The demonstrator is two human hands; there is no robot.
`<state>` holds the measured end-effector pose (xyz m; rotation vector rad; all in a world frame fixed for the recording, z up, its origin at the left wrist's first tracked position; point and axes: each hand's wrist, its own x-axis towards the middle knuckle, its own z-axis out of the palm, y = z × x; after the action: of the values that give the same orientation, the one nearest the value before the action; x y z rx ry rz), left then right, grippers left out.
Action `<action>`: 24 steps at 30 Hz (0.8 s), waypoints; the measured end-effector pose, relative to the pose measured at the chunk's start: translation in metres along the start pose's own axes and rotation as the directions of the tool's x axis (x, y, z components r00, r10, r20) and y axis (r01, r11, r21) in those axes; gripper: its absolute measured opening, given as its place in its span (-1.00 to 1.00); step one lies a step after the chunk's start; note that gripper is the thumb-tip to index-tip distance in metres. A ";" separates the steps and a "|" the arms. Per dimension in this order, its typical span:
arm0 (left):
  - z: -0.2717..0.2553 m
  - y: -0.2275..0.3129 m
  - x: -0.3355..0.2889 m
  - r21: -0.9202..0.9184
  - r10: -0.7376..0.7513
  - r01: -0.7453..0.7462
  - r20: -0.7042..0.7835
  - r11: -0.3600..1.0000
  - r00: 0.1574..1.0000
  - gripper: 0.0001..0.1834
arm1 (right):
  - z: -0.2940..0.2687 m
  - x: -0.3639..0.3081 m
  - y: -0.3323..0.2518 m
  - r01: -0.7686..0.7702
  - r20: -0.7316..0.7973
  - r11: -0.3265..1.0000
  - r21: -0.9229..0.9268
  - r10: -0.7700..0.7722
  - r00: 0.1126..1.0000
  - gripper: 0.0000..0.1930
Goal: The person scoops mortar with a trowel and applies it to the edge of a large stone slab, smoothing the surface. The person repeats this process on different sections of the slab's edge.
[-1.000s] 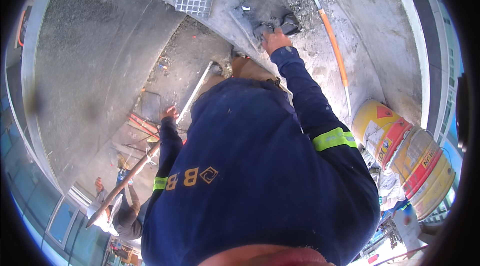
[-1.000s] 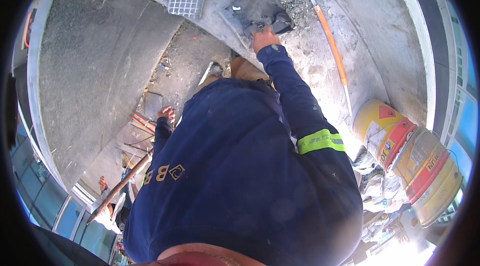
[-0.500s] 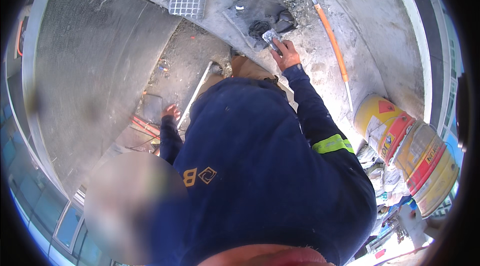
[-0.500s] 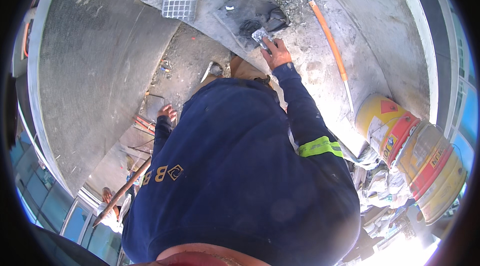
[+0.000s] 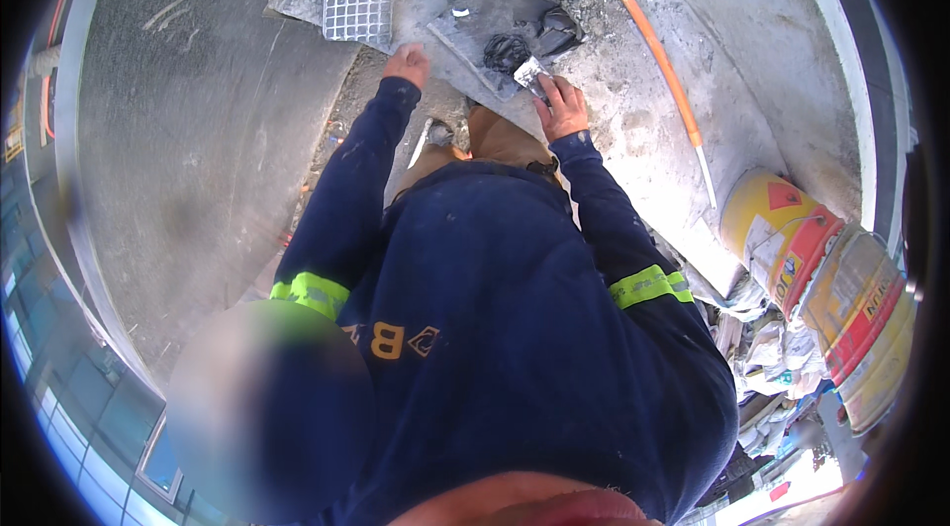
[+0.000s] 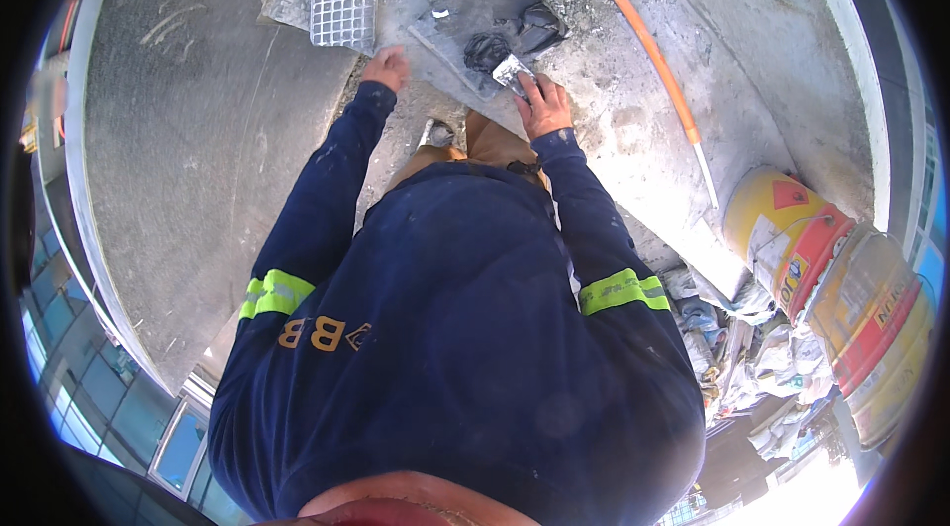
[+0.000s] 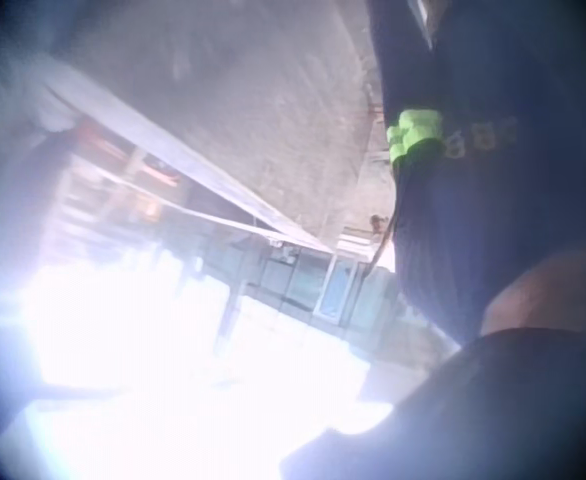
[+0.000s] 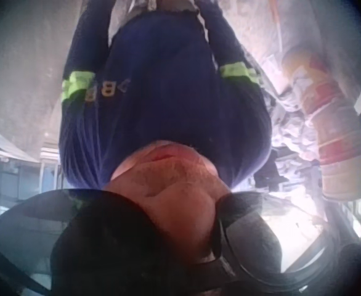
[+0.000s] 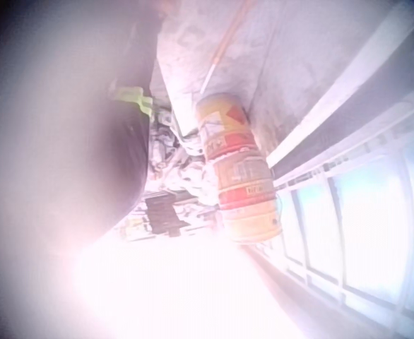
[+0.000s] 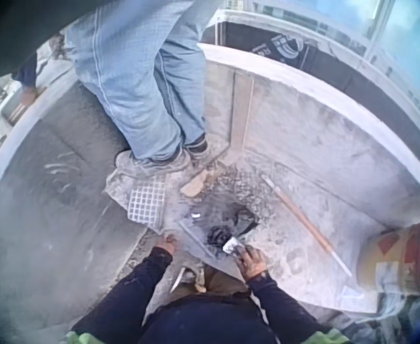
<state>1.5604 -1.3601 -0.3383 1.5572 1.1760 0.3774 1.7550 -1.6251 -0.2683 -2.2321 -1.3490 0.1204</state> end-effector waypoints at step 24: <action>0.053 0.050 0.018 -0.870 -0.334 0.347 0.229 0.350 0.914 -0.59 | -0.051 0.016 -0.069 -0.360 -0.028 0.809 0.465 0.420 0.907 -0.48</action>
<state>1.6324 -1.3706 -0.3195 0.3140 0.9664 0.5877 1.7246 -1.6064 -0.1882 -2.0345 -0.6796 0.3882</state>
